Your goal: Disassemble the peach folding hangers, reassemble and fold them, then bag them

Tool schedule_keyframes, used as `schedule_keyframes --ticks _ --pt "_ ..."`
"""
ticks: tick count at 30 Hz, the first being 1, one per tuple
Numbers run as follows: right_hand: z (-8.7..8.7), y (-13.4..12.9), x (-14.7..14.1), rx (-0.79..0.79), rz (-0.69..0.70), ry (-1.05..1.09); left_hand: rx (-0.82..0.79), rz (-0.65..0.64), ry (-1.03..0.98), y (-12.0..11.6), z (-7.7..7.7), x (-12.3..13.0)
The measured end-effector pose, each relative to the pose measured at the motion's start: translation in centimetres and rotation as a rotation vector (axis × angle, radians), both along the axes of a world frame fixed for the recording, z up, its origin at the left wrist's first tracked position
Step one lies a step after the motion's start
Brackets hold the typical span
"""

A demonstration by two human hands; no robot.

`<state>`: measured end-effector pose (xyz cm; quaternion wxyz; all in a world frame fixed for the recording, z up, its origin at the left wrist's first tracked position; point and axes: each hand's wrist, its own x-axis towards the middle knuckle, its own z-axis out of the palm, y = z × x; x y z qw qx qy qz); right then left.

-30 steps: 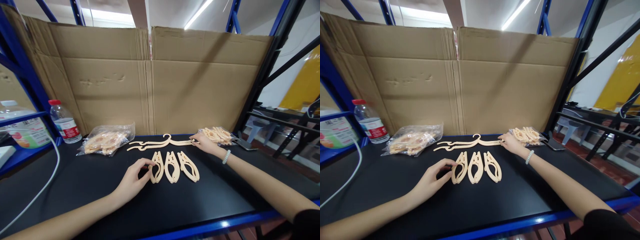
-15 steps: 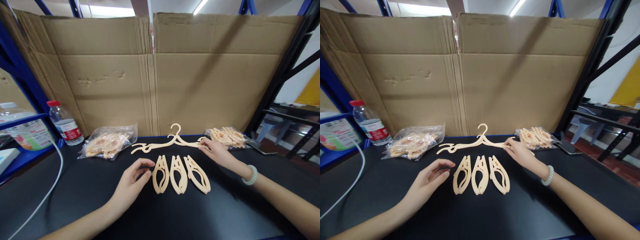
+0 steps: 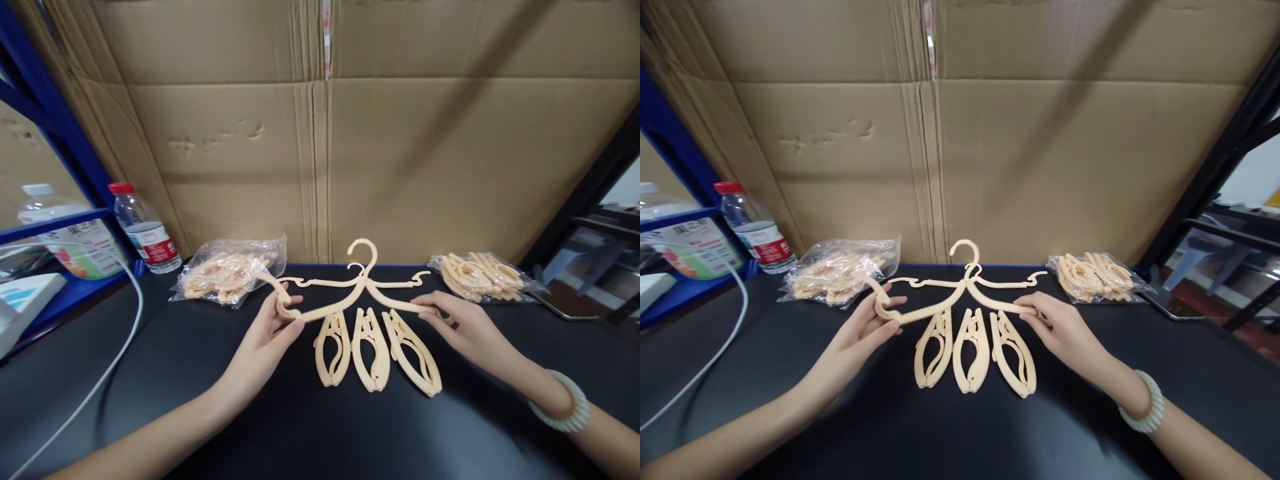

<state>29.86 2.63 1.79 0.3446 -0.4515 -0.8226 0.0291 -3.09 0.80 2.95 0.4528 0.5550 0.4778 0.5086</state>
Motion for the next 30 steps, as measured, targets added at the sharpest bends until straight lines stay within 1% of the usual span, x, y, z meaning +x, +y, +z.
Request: schedule_keyframes --ticks 2,4,6,9,10,13,16,19,21,24,28,30 --pt "-0.3 -0.3 -0.5 -0.023 0.043 -0.016 0.041 -0.071 0.055 -0.2 -0.1 0.3" --pt "-0.6 -0.4 -0.8 -0.004 0.066 -0.023 0.059 -0.158 0.099 -0.3 -0.2 0.5" --pt "-0.7 -0.4 -0.9 0.032 0.090 -0.034 0.072 -0.183 0.118 -0.4 -0.3 0.5" --pt "-0.6 -0.3 -0.6 0.128 0.094 -0.094 0.086 -0.099 0.134 -0.3 -0.3 0.4" --pt "-0.6 -0.2 -0.5 0.180 0.065 -0.131 0.085 -0.065 0.140 -0.2 -0.3 0.3" --pt "-0.2 -0.5 0.0 0.331 -0.087 -0.283 0.058 0.003 0.111 -0.1 -0.5 0.1" --pt "0.0 -1.0 0.3 0.447 -0.187 -0.426 0.024 0.006 0.053 -0.1 -0.7 0.3" --pt "0.2 -1.3 0.4 0.536 -0.228 -0.512 0.020 0.016 0.026 -0.3 -0.8 0.6" --pt "0.2 -1.3 0.2 0.546 -0.236 -0.542 0.017 0.027 0.004 -0.4 -0.8 0.7" --pt "0.0 -1.1 -0.2 0.490 -0.206 -0.481 -0.004 0.021 -0.039 -0.5 -0.8 0.8" --pt "-0.4 -0.9 -0.9 0.358 -0.093 -0.147 -0.039 0.037 -0.117 -0.6 -0.9 0.8" --pt "-0.4 -0.9 -1.2 0.308 -0.063 0.007 -0.057 0.058 -0.167 -0.6 -0.8 0.8"
